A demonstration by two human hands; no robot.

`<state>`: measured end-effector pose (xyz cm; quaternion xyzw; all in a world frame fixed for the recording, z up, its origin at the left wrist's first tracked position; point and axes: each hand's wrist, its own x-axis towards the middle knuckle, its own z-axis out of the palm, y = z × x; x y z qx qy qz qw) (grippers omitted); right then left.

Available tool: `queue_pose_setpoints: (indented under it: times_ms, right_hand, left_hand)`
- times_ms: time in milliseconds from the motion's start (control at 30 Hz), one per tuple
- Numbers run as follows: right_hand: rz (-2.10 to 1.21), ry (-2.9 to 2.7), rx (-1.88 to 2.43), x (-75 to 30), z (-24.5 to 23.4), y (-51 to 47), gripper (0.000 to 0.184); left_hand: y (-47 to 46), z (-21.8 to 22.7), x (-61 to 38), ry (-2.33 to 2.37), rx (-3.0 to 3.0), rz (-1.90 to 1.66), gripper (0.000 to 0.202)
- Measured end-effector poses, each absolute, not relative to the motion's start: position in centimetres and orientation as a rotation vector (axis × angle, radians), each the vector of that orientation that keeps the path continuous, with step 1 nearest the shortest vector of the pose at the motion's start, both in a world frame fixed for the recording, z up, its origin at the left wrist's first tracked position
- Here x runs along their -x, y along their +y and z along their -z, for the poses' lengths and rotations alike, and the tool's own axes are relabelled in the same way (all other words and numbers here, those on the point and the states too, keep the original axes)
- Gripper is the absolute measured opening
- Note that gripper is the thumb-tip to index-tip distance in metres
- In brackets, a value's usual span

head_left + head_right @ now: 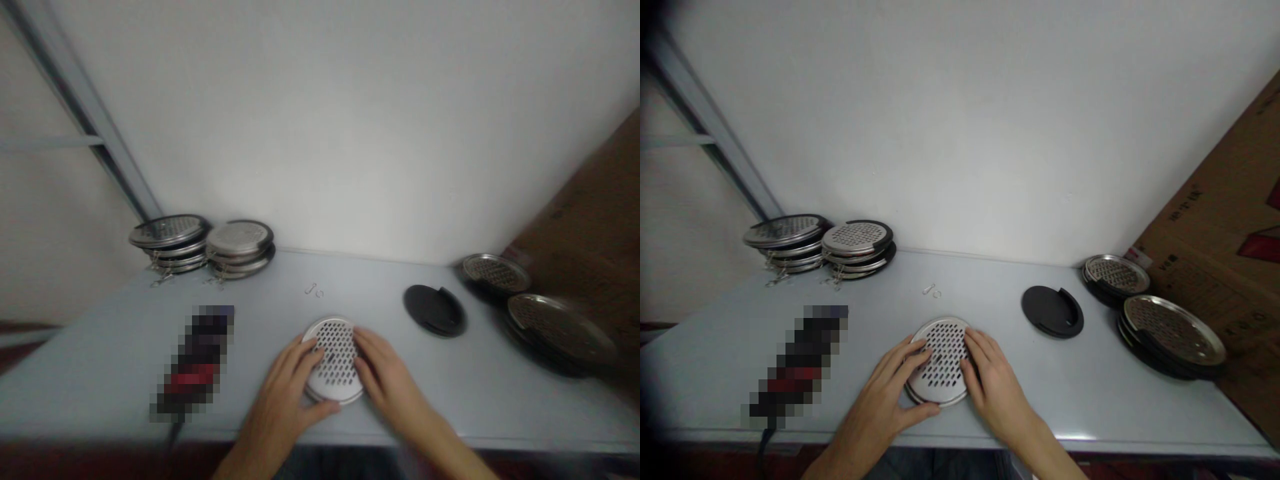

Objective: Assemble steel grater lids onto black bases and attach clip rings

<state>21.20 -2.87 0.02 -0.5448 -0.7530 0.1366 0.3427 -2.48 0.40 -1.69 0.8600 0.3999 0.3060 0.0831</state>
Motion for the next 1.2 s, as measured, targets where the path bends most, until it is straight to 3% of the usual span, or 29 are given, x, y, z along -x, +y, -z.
queue_pose_setpoints:
  times_ms: [300, 433, 500, 600, 667, 967, 1200]
  right_hand:
    - [-0.291, -2.005, 1.471, -21.7, 0.2, -3.3, 0.046]
    - [0.133, -1.659, 1.651, -28.4, -0.3, -2.2, 0.037]
    - [0.324, -1.403, 1.825, -33.2, -0.1, -1.4, 0.046]
    - [0.157, -1.159, 1.981, -39.0, 0.8, -0.5, 0.067]
    - [0.041, -1.143, 1.991, -40.6, 1.3, -0.4, 0.070]
    - [-0.075, -1.471, 1.691, -30.0, -2.3, -2.4, 0.034]
    - [-0.353, -1.626, 1.501, -23.5, -1.5, -3.4, 0.027]
  left_hand:
    - [0.5, 1.1, 2.4, 1.210, -2.564, -0.893, 0.070]
    - [0.5, 1.3, 2.5, 1.201, -2.561, -0.950, 0.071]
    - [0.4, 1.5, 2.5, 1.207, -2.554, -0.961, 0.071]
    - [0.3, 1.5, 2.3, 1.223, -2.531, -0.959, 0.069]
    - [0.3, 1.6, 2.3, 1.225, -2.520, -0.963, 0.067]
    - [0.0, 1.4, 2.4, 1.227, -2.516, -0.995, 0.072]
    - [0.2, 1.8, 2.6, 1.180, -2.496, -1.071, 0.072]
